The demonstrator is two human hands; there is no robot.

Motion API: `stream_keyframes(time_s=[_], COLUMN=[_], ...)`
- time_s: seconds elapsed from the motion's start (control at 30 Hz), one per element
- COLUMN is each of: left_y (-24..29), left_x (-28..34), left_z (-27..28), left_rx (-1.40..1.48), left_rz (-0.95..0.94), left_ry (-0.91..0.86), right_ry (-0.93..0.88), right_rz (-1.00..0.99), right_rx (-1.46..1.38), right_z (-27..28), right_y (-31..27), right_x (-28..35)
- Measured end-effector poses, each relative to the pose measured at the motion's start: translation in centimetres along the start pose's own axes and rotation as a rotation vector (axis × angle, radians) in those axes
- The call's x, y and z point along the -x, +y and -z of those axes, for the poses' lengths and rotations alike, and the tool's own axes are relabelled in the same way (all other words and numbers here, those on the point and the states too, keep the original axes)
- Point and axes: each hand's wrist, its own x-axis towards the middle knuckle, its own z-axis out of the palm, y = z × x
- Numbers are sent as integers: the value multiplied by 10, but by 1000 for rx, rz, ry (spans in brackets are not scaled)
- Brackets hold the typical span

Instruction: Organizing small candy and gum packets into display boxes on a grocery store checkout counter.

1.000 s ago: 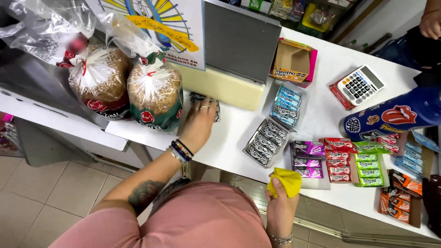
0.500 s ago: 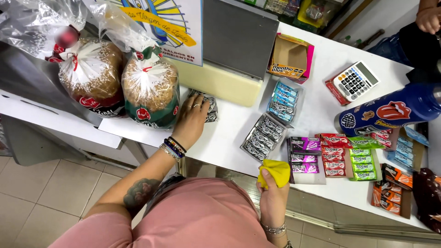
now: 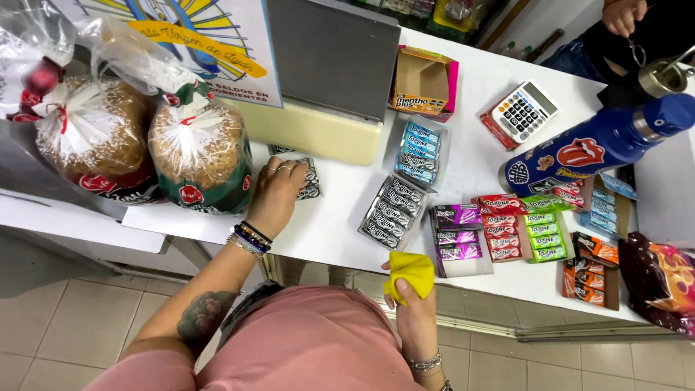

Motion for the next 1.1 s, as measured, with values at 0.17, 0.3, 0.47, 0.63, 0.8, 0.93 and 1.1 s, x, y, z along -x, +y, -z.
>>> stream_keyframes(time_s=[0.17, 0.3, 0.47, 0.63, 0.8, 0.93, 1.1], left_y=[-3, 48, 123, 176, 210, 215, 218], left_x=[-6, -18, -27, -14, 11, 19, 19], left_z=[-4, 37, 57, 15, -19, -25, -25], left_rx=[145, 264, 813, 1716, 1643, 1548, 1269], left_rz=[67, 40, 5, 424, 413, 306, 146], left_ry=[-45, -81, -125, -342, -593, -634, -644], right_ry=[-65, -49, -6, 221, 336, 396, 510], right_rz=[25, 72, 126, 225, 303, 267, 295], right_rx=[-2, 110, 129, -26, -200, -243, -342], right_z=[7, -3, -8, -6, 16, 21, 18], right_y=[2, -16, -23, -23, -4, 13, -1], right_x=[6, 12, 15, 14, 8, 4, 7])
